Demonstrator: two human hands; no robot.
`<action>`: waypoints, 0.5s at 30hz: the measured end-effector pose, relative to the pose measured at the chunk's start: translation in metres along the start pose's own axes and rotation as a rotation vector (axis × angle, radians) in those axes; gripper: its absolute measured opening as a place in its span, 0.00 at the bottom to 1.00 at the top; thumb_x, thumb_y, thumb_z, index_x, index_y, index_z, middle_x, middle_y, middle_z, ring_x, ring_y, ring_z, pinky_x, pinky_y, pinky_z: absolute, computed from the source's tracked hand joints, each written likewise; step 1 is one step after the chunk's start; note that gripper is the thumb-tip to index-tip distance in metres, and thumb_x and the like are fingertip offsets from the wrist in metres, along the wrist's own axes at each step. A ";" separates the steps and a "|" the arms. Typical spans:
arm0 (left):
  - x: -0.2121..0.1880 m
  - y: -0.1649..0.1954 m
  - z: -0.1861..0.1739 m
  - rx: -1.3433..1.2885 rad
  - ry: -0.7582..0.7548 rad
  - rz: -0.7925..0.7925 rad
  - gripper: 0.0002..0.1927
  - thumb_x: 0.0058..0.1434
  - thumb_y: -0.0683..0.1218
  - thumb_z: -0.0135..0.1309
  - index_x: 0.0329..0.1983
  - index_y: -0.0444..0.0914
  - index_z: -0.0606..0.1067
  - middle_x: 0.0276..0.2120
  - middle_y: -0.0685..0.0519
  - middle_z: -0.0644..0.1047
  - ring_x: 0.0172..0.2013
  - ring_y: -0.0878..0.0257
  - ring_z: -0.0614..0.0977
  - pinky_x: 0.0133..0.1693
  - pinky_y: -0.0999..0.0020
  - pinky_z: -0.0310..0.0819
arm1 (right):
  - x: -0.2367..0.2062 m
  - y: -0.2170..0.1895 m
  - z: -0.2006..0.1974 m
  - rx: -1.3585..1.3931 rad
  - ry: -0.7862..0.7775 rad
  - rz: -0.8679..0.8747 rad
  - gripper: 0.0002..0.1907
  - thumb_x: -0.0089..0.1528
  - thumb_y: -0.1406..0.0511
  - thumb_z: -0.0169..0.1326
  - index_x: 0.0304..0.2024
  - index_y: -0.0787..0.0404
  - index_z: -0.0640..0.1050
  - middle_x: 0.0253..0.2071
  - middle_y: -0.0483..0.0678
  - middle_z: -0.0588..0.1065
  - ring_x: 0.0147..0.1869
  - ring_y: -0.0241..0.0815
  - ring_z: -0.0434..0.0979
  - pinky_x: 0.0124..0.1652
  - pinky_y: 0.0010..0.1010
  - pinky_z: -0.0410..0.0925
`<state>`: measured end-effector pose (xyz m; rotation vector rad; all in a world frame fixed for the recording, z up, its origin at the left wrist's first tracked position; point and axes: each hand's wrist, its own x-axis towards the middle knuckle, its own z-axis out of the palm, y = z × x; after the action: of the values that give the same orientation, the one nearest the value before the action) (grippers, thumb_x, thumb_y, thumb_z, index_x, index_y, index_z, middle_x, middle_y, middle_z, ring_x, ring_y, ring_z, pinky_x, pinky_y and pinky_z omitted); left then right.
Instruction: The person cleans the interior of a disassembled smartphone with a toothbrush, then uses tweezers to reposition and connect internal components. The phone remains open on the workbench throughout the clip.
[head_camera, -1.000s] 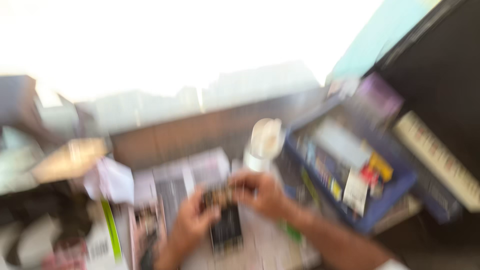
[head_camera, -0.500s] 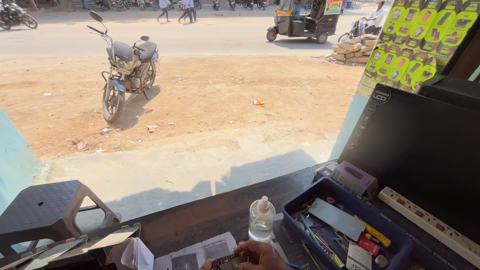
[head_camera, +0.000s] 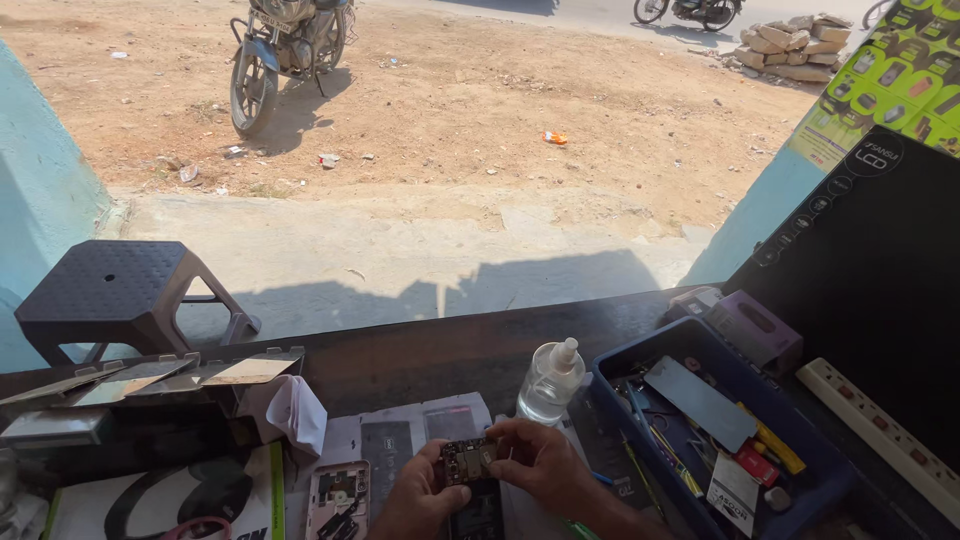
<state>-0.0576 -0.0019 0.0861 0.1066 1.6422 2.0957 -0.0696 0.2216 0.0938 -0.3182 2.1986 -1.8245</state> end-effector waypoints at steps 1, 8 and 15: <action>0.000 0.000 0.000 -0.016 -0.006 -0.008 0.27 0.52 0.32 0.55 0.57 0.33 0.68 0.43 0.48 0.81 0.48 0.63 0.84 0.54 0.64 0.76 | 0.001 0.002 -0.001 -0.018 0.002 0.001 0.21 0.57 0.73 0.65 0.53 0.63 0.78 0.34 0.41 0.75 0.33 0.27 0.72 0.34 0.20 0.70; -0.006 -0.010 -0.002 -0.098 -0.023 0.028 0.23 0.55 0.32 0.54 0.55 0.31 0.68 0.42 0.49 0.79 0.44 0.64 0.82 0.50 0.68 0.77 | 0.003 0.018 0.000 0.094 -0.008 -0.029 0.22 0.57 0.73 0.65 0.54 0.66 0.77 0.34 0.42 0.75 0.36 0.28 0.74 0.35 0.21 0.71; -0.010 -0.006 0.000 -0.064 -0.021 0.008 0.23 0.55 0.32 0.55 0.55 0.32 0.68 0.42 0.50 0.79 0.44 0.65 0.83 0.49 0.68 0.79 | 0.001 0.010 0.002 0.064 -0.008 -0.038 0.22 0.57 0.73 0.65 0.54 0.65 0.78 0.34 0.42 0.75 0.36 0.28 0.73 0.36 0.21 0.71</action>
<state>-0.0466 -0.0050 0.0827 0.1142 1.5642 2.1439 -0.0696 0.2214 0.0840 -0.3556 2.1374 -1.9054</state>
